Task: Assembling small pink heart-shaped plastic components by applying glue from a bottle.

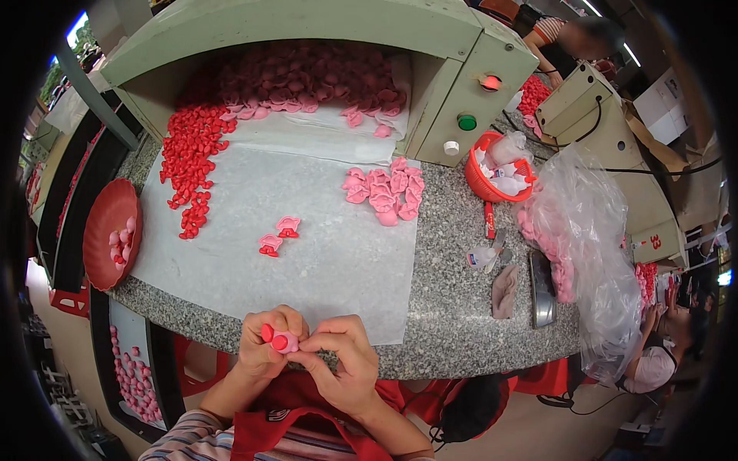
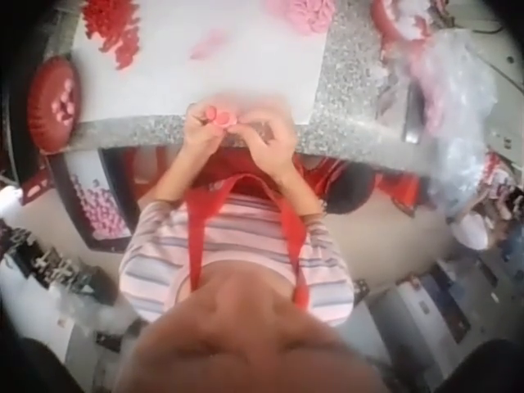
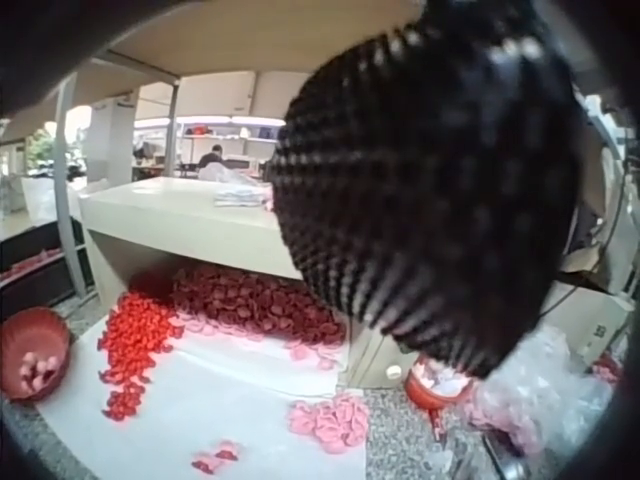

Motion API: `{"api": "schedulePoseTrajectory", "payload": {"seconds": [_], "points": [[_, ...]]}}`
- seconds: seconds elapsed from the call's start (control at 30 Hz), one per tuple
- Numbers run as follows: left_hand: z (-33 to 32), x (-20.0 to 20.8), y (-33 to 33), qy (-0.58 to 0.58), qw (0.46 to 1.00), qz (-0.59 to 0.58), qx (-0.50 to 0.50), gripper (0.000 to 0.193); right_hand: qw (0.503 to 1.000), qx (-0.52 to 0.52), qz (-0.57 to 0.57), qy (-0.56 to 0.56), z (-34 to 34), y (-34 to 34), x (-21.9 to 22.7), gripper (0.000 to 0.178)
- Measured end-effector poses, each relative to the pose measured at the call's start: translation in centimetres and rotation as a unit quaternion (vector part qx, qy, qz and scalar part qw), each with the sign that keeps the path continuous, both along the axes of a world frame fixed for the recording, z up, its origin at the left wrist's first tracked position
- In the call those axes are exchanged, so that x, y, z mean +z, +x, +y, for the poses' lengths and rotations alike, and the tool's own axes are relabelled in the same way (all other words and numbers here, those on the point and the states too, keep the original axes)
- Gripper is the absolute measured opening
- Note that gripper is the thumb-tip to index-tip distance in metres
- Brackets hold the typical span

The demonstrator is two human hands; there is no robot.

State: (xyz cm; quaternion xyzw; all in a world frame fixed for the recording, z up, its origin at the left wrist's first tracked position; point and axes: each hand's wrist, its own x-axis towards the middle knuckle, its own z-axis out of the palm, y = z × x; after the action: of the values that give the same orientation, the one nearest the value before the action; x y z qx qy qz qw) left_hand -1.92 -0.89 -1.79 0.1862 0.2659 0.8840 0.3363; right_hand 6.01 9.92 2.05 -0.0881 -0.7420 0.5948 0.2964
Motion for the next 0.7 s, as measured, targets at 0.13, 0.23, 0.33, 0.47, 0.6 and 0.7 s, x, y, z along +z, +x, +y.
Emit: {"api": "schedulePoseTrajectory", "payload": {"seconds": [0.13,0.23,0.33,0.47,0.6,0.7], "points": [[-0.06,0.38,-0.15,-0.033,0.999,0.019,-0.002,0.03,0.999,-0.024,0.006,0.031,0.09,0.05,0.39,0.019],[-0.46,0.49,-0.4,-0.071,0.997,0.034,0.001,0.033,0.994,-0.028,0.049,0.09,0.2,-0.13,0.35,0.018],[-0.54,0.53,-0.66,-0.083,0.995,0.056,0.003,0.034,0.997,-0.017,0.022,0.07,0.27,-0.16,0.3,0.018],[-0.62,0.55,-0.78,-0.095,0.993,0.066,0.006,0.034,0.997,-0.01,0.027,0.071,0.33,-0.29,-0.03,0.016],[-0.77,0.62,-0.81,-0.102,0.993,0.052,0.007,0.034,0.997,-0.008,0.035,0.071,0.25,-0.47,-0.1,0.016],[-0.71,0.48,-1.02,-0.097,0.993,0.073,-0.002,0.034,0.997,-0.005,0.032,0.065,0.38,-0.48,-0.41,0.016]]}}
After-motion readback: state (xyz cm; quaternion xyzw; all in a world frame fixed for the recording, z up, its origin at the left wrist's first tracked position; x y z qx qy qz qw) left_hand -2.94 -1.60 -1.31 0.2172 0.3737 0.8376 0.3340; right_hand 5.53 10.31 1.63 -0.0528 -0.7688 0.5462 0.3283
